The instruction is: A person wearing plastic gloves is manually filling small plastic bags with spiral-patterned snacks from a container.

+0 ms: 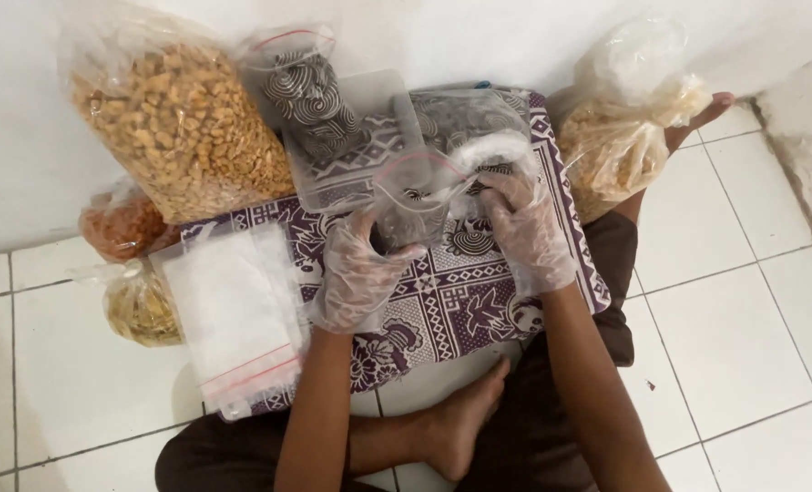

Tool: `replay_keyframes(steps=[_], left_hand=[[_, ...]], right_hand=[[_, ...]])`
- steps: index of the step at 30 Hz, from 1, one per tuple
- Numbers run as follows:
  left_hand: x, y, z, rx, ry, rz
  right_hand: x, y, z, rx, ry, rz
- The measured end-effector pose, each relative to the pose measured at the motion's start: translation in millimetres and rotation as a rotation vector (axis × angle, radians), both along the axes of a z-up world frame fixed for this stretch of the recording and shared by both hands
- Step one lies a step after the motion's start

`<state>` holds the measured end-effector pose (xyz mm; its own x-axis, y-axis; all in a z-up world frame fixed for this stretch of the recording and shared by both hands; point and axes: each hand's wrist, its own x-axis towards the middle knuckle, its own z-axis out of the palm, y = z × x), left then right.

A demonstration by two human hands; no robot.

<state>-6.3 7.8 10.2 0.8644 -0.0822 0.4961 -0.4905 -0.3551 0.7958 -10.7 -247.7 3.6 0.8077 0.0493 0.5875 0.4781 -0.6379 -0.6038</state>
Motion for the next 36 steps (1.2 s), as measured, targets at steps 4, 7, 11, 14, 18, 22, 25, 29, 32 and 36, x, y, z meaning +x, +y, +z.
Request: replay_keyframes(steps=[4,7,11,14,18,22,25,29,32,36], left_hand=[[-3.4,-13.1,3.3,-0.053,0.026,-0.02],[-3.4,-14.3,10.6,0.0,-0.049,-0.036],[-5.1,-14.0,4.9,0.058,-0.055,0.043],[-2.8,-8.2,-8.4,0.052,-0.066,0.022],[-3.3,-6.1,-17.2,0.006,-0.06,0.016],[-5.8,-8.7,-16.2,0.049,-0.172,0.045],[-2.1,-7.7,-10.6,0.004,-0.196,0.006],[2.5,-3.6,-28.1,-0.051,-0.258,-0.054],[3.0,-0.3,-39.8,-0.254,-0.097,-0.174],[1.3,3.8,-57.3,-0.61,0.213,-0.402]], right_hand=[[1.9,0.0,-7.7,-0.117,0.035,-0.098],[3.3,-0.1,-5.4,-0.146,0.063,-0.12],[5.4,-6.1,-22.4,-0.189,0.059,-0.13],[11.5,-16.6,-42.1,-0.191,0.048,-0.114],[12.1,-19.0,-53.5,-0.167,-0.006,-0.093],[9.6,-21.3,-49.1,-0.098,0.012,-0.075],[10.4,-29.7,-55.7,-0.329,-0.065,-0.044],[8.8,-24.8,-57.7,-0.055,-0.018,-0.041],[6.7,-18.3,-55.4,0.034,0.009,-0.088],[1.0,-17.5,-53.1,0.078,0.059,-0.179]])
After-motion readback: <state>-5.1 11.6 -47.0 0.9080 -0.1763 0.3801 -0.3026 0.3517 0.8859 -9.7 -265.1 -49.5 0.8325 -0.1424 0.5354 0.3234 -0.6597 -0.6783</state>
